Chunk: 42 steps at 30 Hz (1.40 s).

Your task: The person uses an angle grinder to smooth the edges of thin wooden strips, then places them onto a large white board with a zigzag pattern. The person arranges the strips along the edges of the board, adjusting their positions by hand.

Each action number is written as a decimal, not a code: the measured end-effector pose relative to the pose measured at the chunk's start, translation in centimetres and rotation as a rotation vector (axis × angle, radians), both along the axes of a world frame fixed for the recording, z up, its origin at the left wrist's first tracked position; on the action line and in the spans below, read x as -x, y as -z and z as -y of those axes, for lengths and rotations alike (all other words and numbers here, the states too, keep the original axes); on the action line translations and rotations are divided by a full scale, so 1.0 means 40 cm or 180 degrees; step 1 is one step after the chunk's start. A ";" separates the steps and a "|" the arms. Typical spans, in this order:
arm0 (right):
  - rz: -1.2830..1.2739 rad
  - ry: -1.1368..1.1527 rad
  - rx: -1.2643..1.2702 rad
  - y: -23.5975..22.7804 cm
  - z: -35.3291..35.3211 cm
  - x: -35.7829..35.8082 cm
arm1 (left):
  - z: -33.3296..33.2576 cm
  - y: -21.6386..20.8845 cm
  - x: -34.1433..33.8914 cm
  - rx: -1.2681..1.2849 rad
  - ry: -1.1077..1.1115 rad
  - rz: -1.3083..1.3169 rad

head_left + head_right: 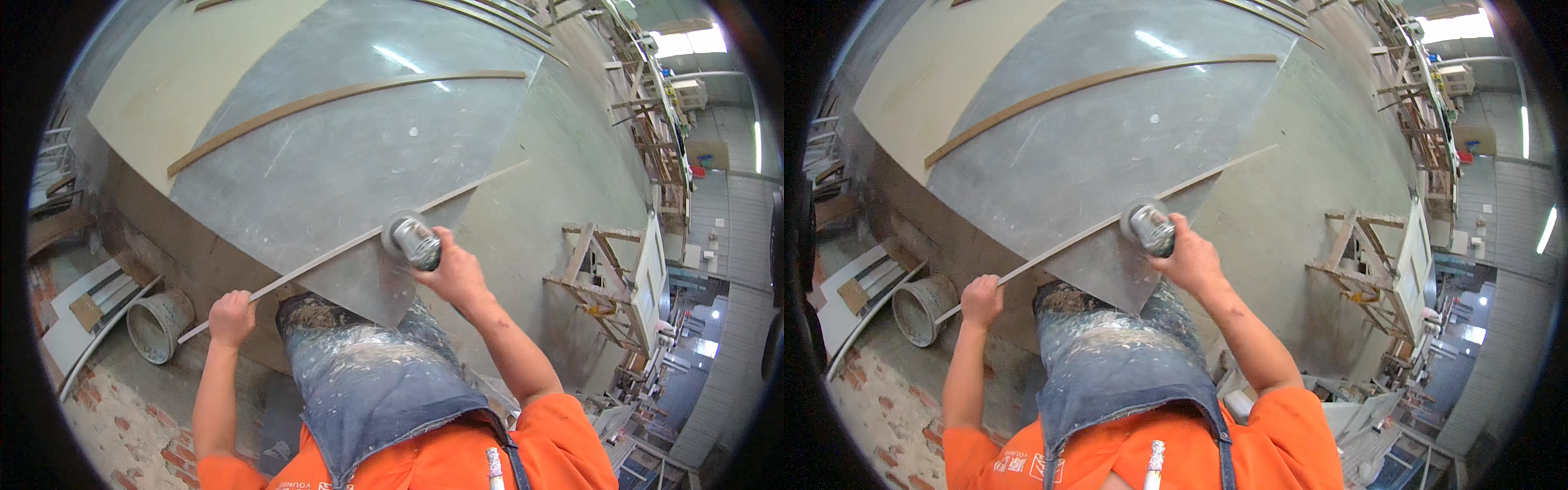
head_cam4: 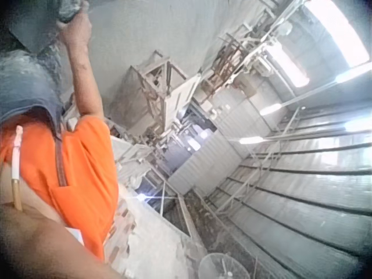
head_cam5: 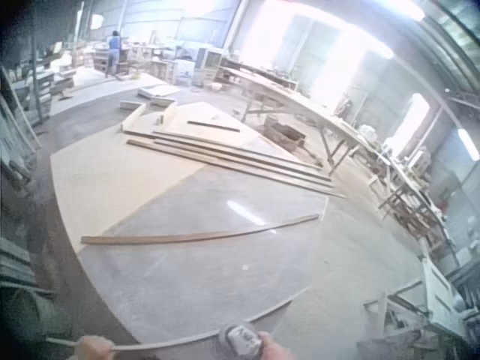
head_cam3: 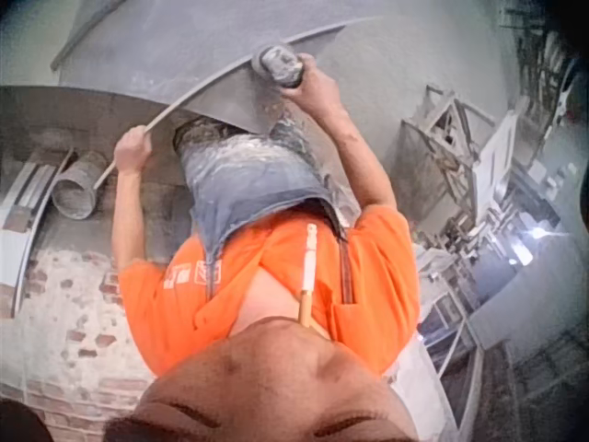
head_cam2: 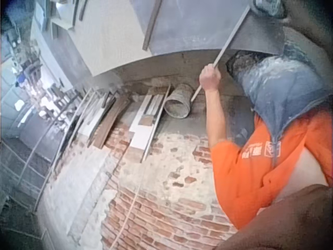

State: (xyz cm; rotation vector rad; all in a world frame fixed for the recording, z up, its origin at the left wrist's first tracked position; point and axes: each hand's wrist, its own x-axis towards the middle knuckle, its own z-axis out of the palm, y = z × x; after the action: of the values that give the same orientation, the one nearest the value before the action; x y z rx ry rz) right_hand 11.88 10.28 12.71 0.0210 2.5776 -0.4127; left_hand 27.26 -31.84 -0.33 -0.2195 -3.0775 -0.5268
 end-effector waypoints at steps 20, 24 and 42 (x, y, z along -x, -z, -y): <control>-0.1081 0.1945 -0.0292 0.069 -0.586 0.384 | 0.037 0.038 -0.014 0.0080 0.0205 0.0193; -0.1209 0.2322 -0.0156 0.089 -0.632 0.413 | 0.045 0.036 -0.021 -0.0026 0.0187 0.0221; -0.1000 0.4370 0.1354 0.299 -0.498 -0.297 | 0.095 -0.250 0.299 -0.0564 -0.0341 -0.0207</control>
State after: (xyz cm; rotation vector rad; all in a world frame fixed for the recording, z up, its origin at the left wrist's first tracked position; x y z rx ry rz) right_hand 23.77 30.22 0.76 1.7030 2.2816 -1.4901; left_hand 15.29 -35.63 9.67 -0.0671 -2.9371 -0.7650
